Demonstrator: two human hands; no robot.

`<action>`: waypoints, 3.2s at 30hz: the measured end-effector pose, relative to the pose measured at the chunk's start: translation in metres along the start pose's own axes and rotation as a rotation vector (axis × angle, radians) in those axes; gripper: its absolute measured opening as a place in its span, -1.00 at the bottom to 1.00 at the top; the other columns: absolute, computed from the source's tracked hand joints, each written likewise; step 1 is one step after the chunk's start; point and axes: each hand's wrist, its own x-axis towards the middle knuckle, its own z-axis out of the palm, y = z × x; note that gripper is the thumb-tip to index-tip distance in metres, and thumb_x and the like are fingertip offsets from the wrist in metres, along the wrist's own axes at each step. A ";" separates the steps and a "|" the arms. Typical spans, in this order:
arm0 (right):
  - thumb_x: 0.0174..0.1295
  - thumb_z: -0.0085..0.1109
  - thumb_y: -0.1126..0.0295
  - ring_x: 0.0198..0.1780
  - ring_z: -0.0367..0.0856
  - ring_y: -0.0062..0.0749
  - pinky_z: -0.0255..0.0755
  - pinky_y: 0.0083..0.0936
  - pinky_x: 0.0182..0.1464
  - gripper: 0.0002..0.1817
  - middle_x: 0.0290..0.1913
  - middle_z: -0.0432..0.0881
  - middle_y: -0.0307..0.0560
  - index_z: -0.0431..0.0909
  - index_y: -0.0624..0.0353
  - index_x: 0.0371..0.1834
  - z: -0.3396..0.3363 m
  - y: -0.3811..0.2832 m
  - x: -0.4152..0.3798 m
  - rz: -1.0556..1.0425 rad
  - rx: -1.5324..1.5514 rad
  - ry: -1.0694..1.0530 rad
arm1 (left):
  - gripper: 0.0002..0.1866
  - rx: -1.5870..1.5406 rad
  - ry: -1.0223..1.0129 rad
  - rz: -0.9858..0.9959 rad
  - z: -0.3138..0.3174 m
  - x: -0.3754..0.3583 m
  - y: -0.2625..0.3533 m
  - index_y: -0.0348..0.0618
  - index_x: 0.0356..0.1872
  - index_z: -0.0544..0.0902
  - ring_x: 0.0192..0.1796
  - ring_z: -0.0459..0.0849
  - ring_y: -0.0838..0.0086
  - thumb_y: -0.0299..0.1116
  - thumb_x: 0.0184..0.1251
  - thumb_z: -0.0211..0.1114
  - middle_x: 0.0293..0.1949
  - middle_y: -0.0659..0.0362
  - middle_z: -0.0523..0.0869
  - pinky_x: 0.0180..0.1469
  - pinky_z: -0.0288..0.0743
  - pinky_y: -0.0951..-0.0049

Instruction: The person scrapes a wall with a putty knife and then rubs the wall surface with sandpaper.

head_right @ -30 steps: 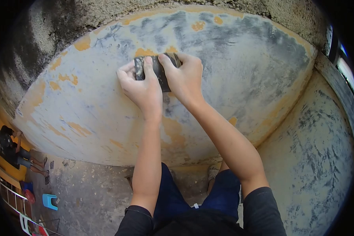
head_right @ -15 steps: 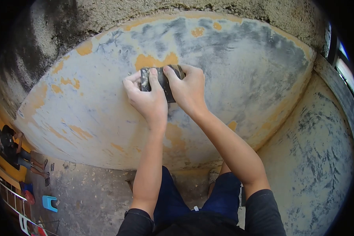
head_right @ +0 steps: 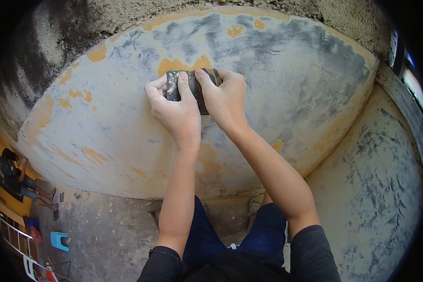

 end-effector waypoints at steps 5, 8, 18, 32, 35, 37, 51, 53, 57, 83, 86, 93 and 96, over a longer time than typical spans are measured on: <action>0.34 0.40 0.31 -0.47 0.58 -0.62 0.46 -0.38 -0.37 -0.68 -0.54 0.75 0.01 0.79 0.47 -0.32 -0.004 -0.001 -0.001 -0.027 -0.009 -0.019 | -0.71 -0.073 -0.039 0.064 -0.006 -0.004 -0.004 -0.32 0.00 0.54 -0.09 0.79 0.17 -0.49 0.45 0.50 -0.15 -0.04 0.74 0.03 0.64 0.22; 0.32 0.40 0.33 -0.47 0.62 -0.58 0.49 -0.38 -0.36 -0.70 -0.51 0.77 0.06 0.79 0.46 -0.32 -0.004 -0.006 -0.008 -0.062 -0.044 -0.039 | -0.65 -0.082 -0.054 0.049 -0.011 -0.007 -0.004 -0.34 0.05 0.52 -0.05 0.77 0.28 -0.53 0.43 0.52 -0.10 -0.03 0.73 0.07 0.64 0.28; 0.30 0.38 0.38 -0.53 0.59 -0.48 0.47 -0.33 -0.36 -0.76 -0.53 0.72 0.18 0.76 0.42 -0.33 0.001 -0.009 -0.006 -0.162 -0.238 -0.014 | -0.68 -0.058 -0.061 -0.026 -0.006 -0.005 0.001 -0.31 0.03 0.54 -0.08 0.74 0.42 -0.56 0.41 0.51 -0.11 0.02 0.74 0.03 0.62 0.36; 0.30 0.38 0.40 -0.53 0.59 -0.42 0.48 -0.31 -0.34 -0.77 -0.52 0.73 0.21 0.78 0.44 -0.30 0.005 -0.007 -0.004 -0.145 -0.179 -0.026 | -0.71 -0.024 -0.029 0.010 -0.010 -0.001 0.003 -0.31 -0.02 0.53 -0.13 0.77 0.28 -0.57 0.39 0.49 -0.15 0.00 0.75 0.01 0.63 0.26; 0.29 0.39 0.40 -0.53 0.61 -0.42 0.49 -0.32 -0.34 -0.77 -0.51 0.74 0.22 0.78 0.45 -0.30 0.006 -0.008 -0.001 -0.110 -0.134 -0.056 | -0.67 -0.043 -0.019 -0.002 -0.005 0.005 0.002 -0.33 0.01 0.53 -0.13 0.75 0.33 -0.57 0.38 0.52 -0.12 -0.01 0.75 0.05 0.64 0.29; 0.29 0.40 0.39 -0.52 0.63 -0.44 0.49 -0.33 -0.34 -0.76 -0.51 0.74 0.22 0.78 0.45 -0.30 0.006 -0.009 0.002 -0.142 -0.179 -0.040 | -0.66 -0.064 -0.003 -0.009 -0.006 0.001 0.001 -0.33 0.02 0.53 -0.13 0.76 0.33 -0.57 0.38 0.53 -0.12 -0.02 0.75 0.06 0.64 0.29; 0.26 0.43 0.35 -0.52 0.60 -0.43 0.48 -0.32 -0.33 -0.72 -0.52 0.74 0.19 0.77 0.45 -0.33 0.004 -0.004 -0.001 -0.105 -0.146 -0.085 | -0.67 -0.026 -0.065 -0.008 -0.012 0.004 -0.001 -0.32 0.00 0.52 -0.13 0.75 0.30 -0.55 0.38 0.51 -0.16 0.02 0.73 0.00 0.61 0.26; 0.26 0.44 0.35 -0.53 0.60 -0.42 0.48 -0.32 -0.33 -0.72 -0.52 0.74 0.18 0.77 0.45 -0.34 0.006 -0.006 0.001 -0.100 -0.163 -0.054 | -0.63 -0.023 -0.043 -0.011 -0.012 0.003 0.001 -0.33 0.04 0.51 -0.12 0.73 0.37 -0.55 0.38 0.54 -0.13 0.03 0.73 0.03 0.61 0.32; 0.26 0.45 0.35 -0.52 0.60 -0.45 0.48 -0.32 -0.34 -0.72 -0.53 0.74 0.17 0.76 0.45 -0.35 0.003 0.003 0.003 -0.135 -0.241 -0.064 | -0.65 -0.059 -0.070 -0.024 -0.013 0.004 0.000 -0.32 0.03 0.52 -0.15 0.72 0.37 -0.54 0.40 0.52 -0.15 0.02 0.73 0.00 0.61 0.32; 0.42 0.42 0.35 -0.44 0.53 -0.55 0.45 -0.41 -0.32 -0.76 -0.47 0.73 0.02 0.77 0.40 -0.17 -0.033 0.038 -0.052 -0.061 -0.182 -0.126 | -0.62 0.052 -0.224 -0.199 -0.037 -0.046 -0.036 -0.34 0.08 0.61 -0.16 0.72 0.54 -0.36 0.45 0.58 -0.17 0.12 0.78 -0.05 0.63 0.44; 0.41 0.46 0.35 -0.48 0.57 -0.45 0.50 -0.39 -0.30 -0.75 -0.44 0.77 0.03 0.76 0.37 -0.08 -0.033 0.032 -0.050 -0.121 -0.254 -0.102 | -0.64 0.062 -0.157 -0.152 -0.027 -0.043 -0.035 -0.33 -0.01 0.65 -0.13 0.77 0.19 -0.27 0.44 0.57 -0.14 0.00 0.79 0.01 0.62 0.19; 0.37 0.50 0.37 0.03 0.76 -0.15 0.59 -0.31 0.03 -0.67 0.04 0.82 0.14 0.75 0.26 0.13 -0.051 0.053 -0.045 -0.596 -0.511 0.148 | -0.70 0.247 0.038 0.209 -0.005 -0.010 -0.034 -0.33 -0.03 0.65 -0.03 0.67 0.13 -0.30 0.50 0.52 -0.15 0.05 0.73 0.13 0.51 0.14; 0.38 0.48 0.37 0.42 0.54 0.14 0.40 -0.10 0.37 -0.56 0.37 0.67 0.22 0.67 0.26 0.28 -0.064 0.054 -0.034 -0.832 -0.743 0.276 | -0.76 0.335 0.083 0.457 0.011 0.015 -0.033 -0.17 -0.13 0.62 -0.05 0.57 0.13 -0.29 0.47 0.51 -0.19 0.13 0.66 0.16 0.28 0.10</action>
